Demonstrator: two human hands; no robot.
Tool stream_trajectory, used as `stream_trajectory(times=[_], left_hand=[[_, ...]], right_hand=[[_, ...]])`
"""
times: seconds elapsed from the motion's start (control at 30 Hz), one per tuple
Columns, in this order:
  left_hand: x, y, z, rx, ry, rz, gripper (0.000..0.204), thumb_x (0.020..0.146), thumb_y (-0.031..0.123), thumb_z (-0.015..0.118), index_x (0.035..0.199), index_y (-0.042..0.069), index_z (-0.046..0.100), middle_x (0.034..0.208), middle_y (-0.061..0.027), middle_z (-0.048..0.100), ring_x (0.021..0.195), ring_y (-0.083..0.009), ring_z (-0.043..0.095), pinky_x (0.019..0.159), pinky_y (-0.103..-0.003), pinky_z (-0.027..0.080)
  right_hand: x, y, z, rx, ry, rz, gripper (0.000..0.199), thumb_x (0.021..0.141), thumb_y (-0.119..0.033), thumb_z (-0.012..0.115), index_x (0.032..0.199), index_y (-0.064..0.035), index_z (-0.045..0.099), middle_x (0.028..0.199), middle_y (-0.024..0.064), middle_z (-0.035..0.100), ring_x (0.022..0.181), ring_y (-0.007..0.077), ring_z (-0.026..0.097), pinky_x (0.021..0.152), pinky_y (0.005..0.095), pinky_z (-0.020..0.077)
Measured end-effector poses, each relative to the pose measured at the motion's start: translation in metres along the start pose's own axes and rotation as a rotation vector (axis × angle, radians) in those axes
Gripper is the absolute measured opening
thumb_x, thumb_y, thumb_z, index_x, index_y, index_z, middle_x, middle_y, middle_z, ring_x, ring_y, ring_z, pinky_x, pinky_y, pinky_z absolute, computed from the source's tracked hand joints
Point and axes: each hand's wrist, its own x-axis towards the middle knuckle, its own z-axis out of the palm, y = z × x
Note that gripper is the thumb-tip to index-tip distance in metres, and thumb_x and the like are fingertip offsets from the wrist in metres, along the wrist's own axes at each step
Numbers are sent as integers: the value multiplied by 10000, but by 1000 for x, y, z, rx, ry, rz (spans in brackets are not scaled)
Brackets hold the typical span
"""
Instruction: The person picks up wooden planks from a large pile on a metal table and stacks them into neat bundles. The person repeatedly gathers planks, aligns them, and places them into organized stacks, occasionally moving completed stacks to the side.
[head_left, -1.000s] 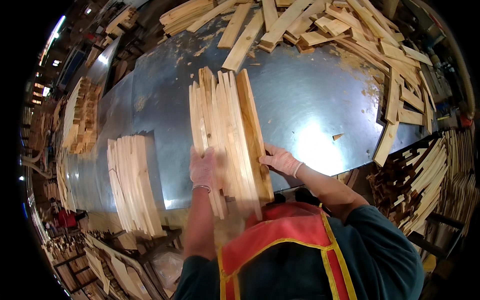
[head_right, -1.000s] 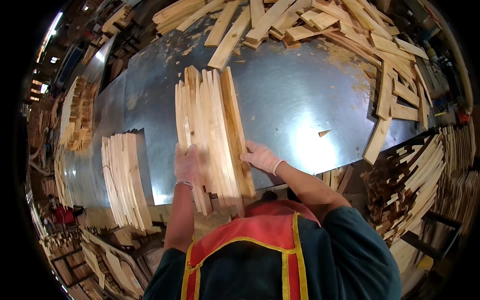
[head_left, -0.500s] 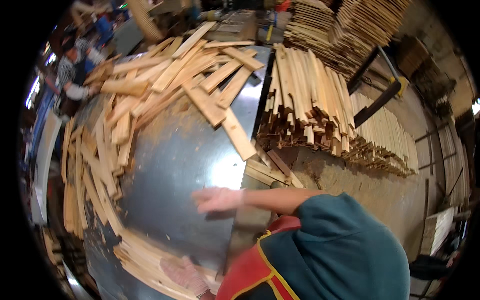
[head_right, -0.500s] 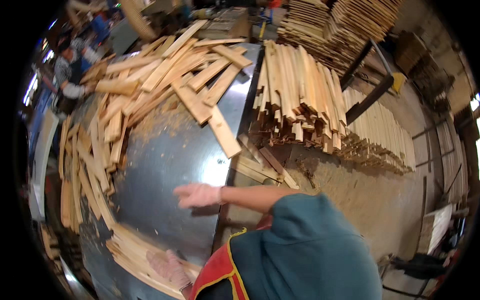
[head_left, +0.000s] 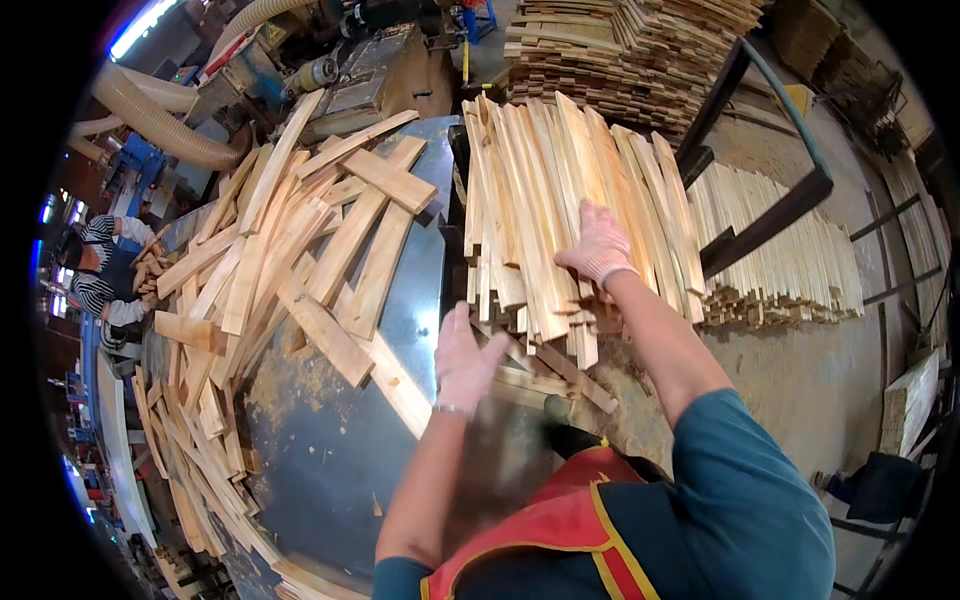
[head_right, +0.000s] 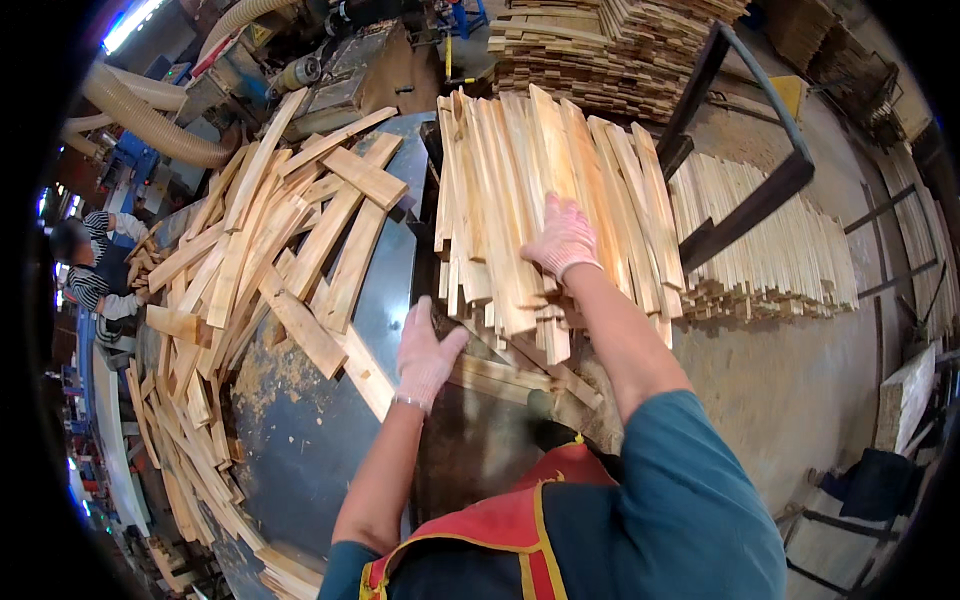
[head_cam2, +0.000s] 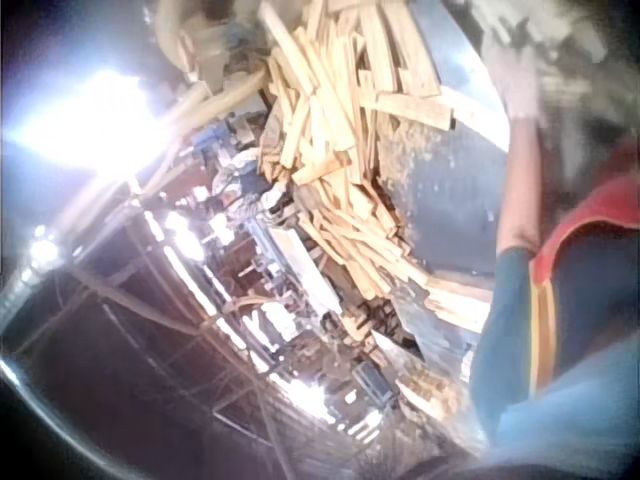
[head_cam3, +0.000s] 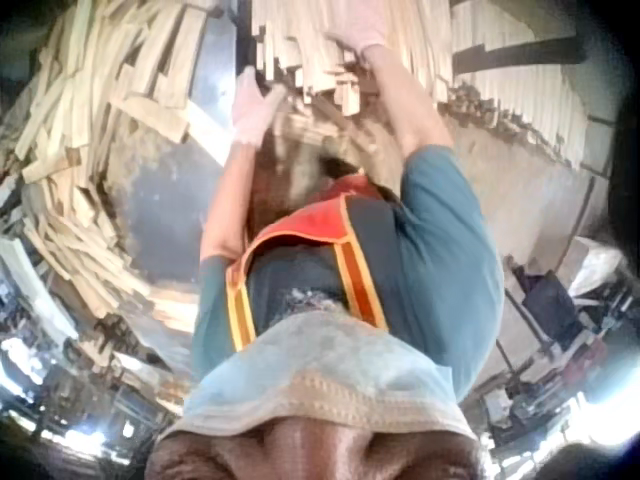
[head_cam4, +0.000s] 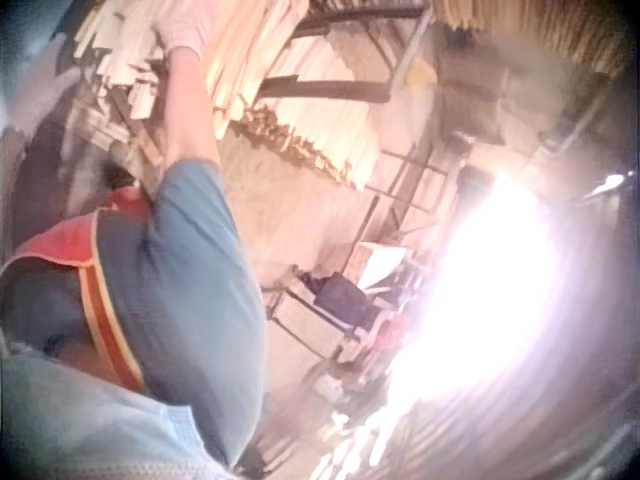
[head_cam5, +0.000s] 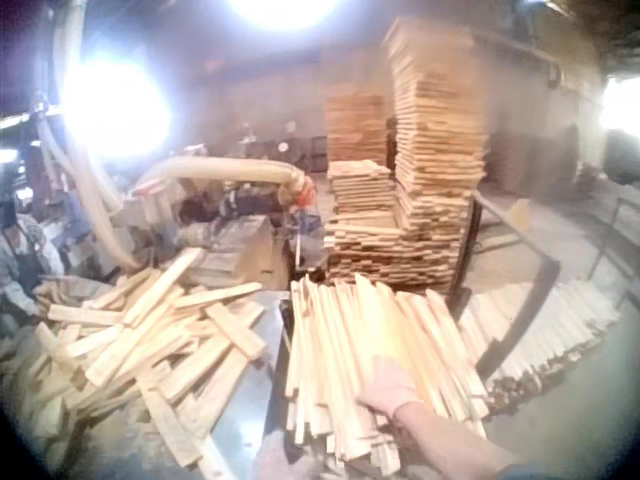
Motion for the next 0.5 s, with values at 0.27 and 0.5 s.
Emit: stream_trajectory(times=[0.27,0.5], left_hand=[[167,31,50,-358,-138,-313,1127,788,453,838,1630,-30,264,1462,-281,596,1271,-385,659,1090,-428,516],[172,131,51,72,-205,-254,1305,772,581,829,1676,-12,99,1545,-290,515,1304,-404,635,1084,-425,526]], right_hand=[[12,52,-44,546,-282,106,1109,769,-360,808,1657,-29,232,1418,308,600,1279,380,634,1111,419,497],[38,28,-2,130,-163,99,1229,781,-463,799,1699,-52,91,1564,297,460,1383,384,543,1146,432,467]])
